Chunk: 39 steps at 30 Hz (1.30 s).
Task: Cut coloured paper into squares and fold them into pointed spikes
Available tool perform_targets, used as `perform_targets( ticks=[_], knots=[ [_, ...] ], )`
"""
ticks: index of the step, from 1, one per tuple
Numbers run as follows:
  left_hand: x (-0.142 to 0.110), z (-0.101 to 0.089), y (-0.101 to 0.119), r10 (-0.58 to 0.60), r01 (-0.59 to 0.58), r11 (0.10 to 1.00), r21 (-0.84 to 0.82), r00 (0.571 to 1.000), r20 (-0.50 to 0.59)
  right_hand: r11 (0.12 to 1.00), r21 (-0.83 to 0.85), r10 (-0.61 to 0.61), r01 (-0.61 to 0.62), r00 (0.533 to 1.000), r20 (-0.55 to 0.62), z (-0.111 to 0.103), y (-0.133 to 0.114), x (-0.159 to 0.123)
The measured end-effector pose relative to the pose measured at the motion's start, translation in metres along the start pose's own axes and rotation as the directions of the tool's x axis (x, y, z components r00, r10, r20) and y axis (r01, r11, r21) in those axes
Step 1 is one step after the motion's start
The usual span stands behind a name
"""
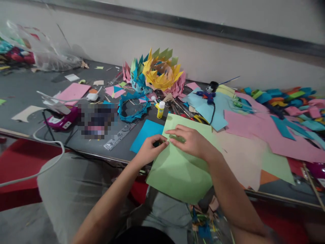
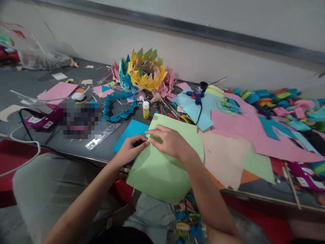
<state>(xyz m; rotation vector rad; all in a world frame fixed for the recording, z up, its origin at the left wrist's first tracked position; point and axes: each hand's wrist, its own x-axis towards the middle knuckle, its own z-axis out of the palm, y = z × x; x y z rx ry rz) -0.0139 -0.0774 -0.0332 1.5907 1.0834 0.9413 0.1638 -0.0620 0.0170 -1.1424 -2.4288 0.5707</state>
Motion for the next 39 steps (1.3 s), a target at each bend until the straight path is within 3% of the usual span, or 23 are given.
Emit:
perform_targets(
  ticks=[3, 5, 8, 10, 12, 17, 22, 27, 30, 39],
  knots=[
    [0.004, -0.006, 0.006, -0.025, 0.025, 1.000, -0.002, 0.995, 0.095, 0.989, -0.092, -0.094, 0.112, 0.980, 0.175, -0.017, -0.001, 0.025],
    [0.010, -0.014, 0.015, -0.030, 0.023, 0.999, 0.036, 0.982, 0.185, 0.986, -0.052, -0.137, 0.160, 0.943, 0.303, -0.028, 0.000, 0.039],
    [0.023, -0.030, 0.038, -0.023, -0.030, 0.986, 0.162, 0.948, 0.319, 0.993, 0.075, -0.113, 0.087, 0.859, 0.499, -0.042, 0.004, 0.053],
    [0.033, -0.041, 0.053, -0.004, -0.102, 0.960, 0.259, 0.925, 0.379, 0.990, 0.142, -0.089, 0.010, 0.821, 0.563, -0.048, 0.007, 0.056],
    [0.043, -0.049, 0.064, 0.027, -0.164, 0.927, 0.337, 0.926, 0.376, 0.976, 0.211, -0.077, -0.049, 0.833, 0.548, -0.051, 0.011, 0.055],
    [0.056, -0.055, 0.071, 0.154, -0.268, 0.861, 0.433, 0.947, 0.281, 0.886, 0.405, 0.058, -0.224, 0.922, 0.382, -0.050, 0.013, 0.046],
    [0.055, -0.046, 0.072, 0.347, -0.385, 0.821, 0.421, 0.923, 0.166, 0.892, 0.414, 0.100, -0.184, 0.971, 0.215, -0.053, 0.009, 0.037],
    [0.054, -0.039, 0.071, 0.472, -0.512, 0.734, 0.447, 0.857, 0.207, 0.888, 0.418, 0.139, -0.192, 0.978, 0.154, -0.055, 0.010, 0.025],
    [0.056, -0.037, 0.070, 0.483, -0.553, 0.696, 0.457, 0.833, 0.271, 0.875, 0.420, 0.181, -0.241, 0.967, 0.180, -0.054, 0.010, 0.021],
    [0.059, -0.030, 0.059, 0.427, -0.510, 0.758, 0.406, 0.859, 0.281, 0.821, 0.484, 0.237, -0.303, 0.952, 0.194, -0.046, 0.012, 0.014]
  ],
)
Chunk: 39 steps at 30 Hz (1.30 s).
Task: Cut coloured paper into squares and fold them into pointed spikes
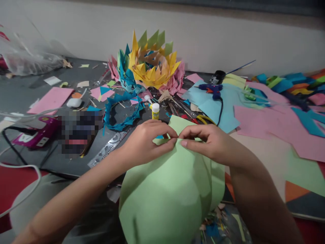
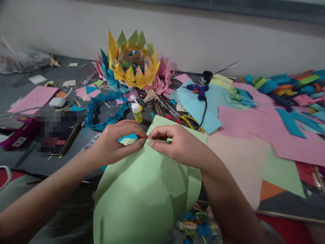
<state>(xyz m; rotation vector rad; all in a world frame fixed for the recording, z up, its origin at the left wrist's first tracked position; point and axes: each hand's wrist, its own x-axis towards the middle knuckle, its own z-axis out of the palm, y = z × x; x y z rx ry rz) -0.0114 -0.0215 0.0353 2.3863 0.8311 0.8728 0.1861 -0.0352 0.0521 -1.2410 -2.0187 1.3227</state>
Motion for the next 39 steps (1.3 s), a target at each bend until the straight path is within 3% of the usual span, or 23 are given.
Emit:
perform_targets(
  ticks=[9, 19, 39],
  knots=[
    [0.000, 0.002, -0.004, -0.006, 0.012, 0.996, -0.089, 0.998, 0.069, 0.997, 0.023, 0.080, -0.080, 0.997, -0.010, 0.004, 0.008, 0.001],
    [0.001, 0.005, -0.010, -0.106, 0.135, 0.957, -0.257, 0.987, 0.125, 0.994, -0.057, 0.093, -0.094, 0.995, -0.028, 0.004, 0.007, 0.001],
    [-0.002, 0.010, -0.017, -0.163, 0.220, 0.934, -0.281, 0.963, 0.215, 0.978, -0.091, 0.194, -0.187, 0.979, 0.062, 0.011, 0.015, 0.006]
  ],
)
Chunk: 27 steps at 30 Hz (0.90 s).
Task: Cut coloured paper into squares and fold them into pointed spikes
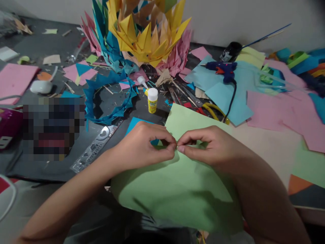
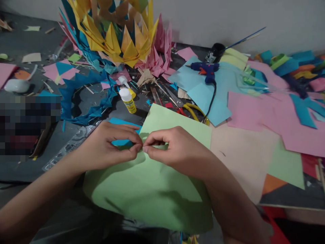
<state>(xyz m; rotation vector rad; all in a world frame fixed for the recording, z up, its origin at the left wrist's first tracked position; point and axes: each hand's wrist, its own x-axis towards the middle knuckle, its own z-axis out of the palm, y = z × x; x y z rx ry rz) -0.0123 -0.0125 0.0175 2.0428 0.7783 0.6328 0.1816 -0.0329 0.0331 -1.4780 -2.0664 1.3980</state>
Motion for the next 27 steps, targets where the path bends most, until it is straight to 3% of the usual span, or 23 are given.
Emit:
perform_targets(
  ticks=[5, 12, 27],
  knots=[
    [-0.0018, -0.0007, -0.0007, -0.020, 0.019, 0.999, -0.027, 1.000, -0.023, 1.000, 0.015, 0.001, -0.001, 1.000, 0.002, -0.0013, -0.0001, 0.0011],
    [-0.0045, 0.0003, -0.0052, 0.069, -0.069, 0.998, -0.001, 0.993, -0.093, 0.998, 0.022, -0.059, 0.059, 0.998, -0.036, -0.0010, 0.0005, 0.0034],
    [-0.0048, -0.0001, -0.0027, -0.030, 0.027, 0.999, -0.035, 0.996, -0.087, 0.998, 0.000, -0.070, 0.070, 0.997, -0.017, 0.0026, -0.0005, 0.0035]
  ],
)
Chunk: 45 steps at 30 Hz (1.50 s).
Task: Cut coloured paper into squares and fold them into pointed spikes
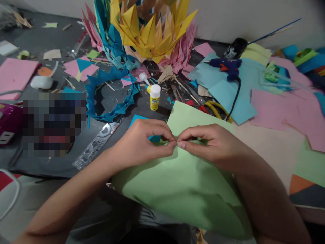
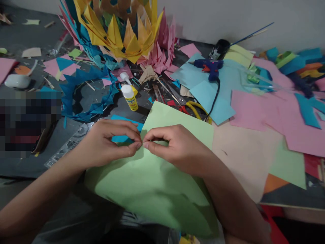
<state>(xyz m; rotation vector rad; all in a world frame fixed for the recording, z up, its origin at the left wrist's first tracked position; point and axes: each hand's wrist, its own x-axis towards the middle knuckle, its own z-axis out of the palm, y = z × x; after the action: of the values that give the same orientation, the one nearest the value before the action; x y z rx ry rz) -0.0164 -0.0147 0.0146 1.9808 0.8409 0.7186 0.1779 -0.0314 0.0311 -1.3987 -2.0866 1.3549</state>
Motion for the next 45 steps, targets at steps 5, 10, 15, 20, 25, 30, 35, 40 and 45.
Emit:
perform_targets(
  ticks=[5, 10, 15, 20, 25, 30, 35, 40, 45],
  knots=[
    [0.000, 0.002, 0.001, -0.004, 0.004, 0.999, 0.043, 1.000, -0.006, 1.000, -0.011, 0.007, -0.007, 1.000, 0.013, 0.001, 0.001, 0.001],
    [-0.001, 0.002, 0.000, 0.001, -0.001, 1.000, 0.029, 1.000, -0.006, 1.000, 0.006, 0.007, -0.007, 1.000, 0.021, 0.001, 0.001, 0.001],
    [-0.001, -0.002, 0.000, -0.021, 0.022, 0.999, -0.039, 1.000, 0.016, 1.000, 0.024, 0.013, -0.013, 1.000, 0.010, -0.001, -0.001, -0.001],
    [-0.001, -0.004, 0.002, -0.055, 0.059, 0.995, -0.082, 0.998, 0.040, 0.999, 0.036, -0.008, 0.008, 1.000, -0.001, -0.002, -0.002, -0.001],
    [0.001, -0.002, 0.004, -0.135, 0.142, 0.988, -0.061, 0.985, 0.112, 0.998, -0.051, -0.032, 0.031, 0.999, -0.025, 0.003, -0.002, 0.001],
    [0.000, 0.002, 0.005, -0.157, 0.154, 0.987, 0.035, 0.974, 0.163, 0.986, -0.163, -0.022, 0.016, 0.999, -0.031, 0.011, -0.002, 0.002],
    [-0.001, 0.006, 0.001, -0.141, 0.112, 0.978, 0.174, 0.976, 0.167, 0.972, -0.234, -0.036, 0.033, 0.999, -0.005, 0.019, 0.001, 0.004],
    [-0.001, 0.003, 0.001, -0.168, 0.138, 0.978, 0.157, 0.965, 0.201, 0.970, -0.241, 0.003, -0.005, 1.000, -0.008, 0.019, 0.001, 0.004],
    [-0.001, 0.000, 0.002, -0.188, 0.148, 0.975, 0.167, 0.948, 0.255, 0.974, -0.227, 0.007, -0.008, 1.000, -0.007, 0.018, 0.001, 0.004]
  ],
)
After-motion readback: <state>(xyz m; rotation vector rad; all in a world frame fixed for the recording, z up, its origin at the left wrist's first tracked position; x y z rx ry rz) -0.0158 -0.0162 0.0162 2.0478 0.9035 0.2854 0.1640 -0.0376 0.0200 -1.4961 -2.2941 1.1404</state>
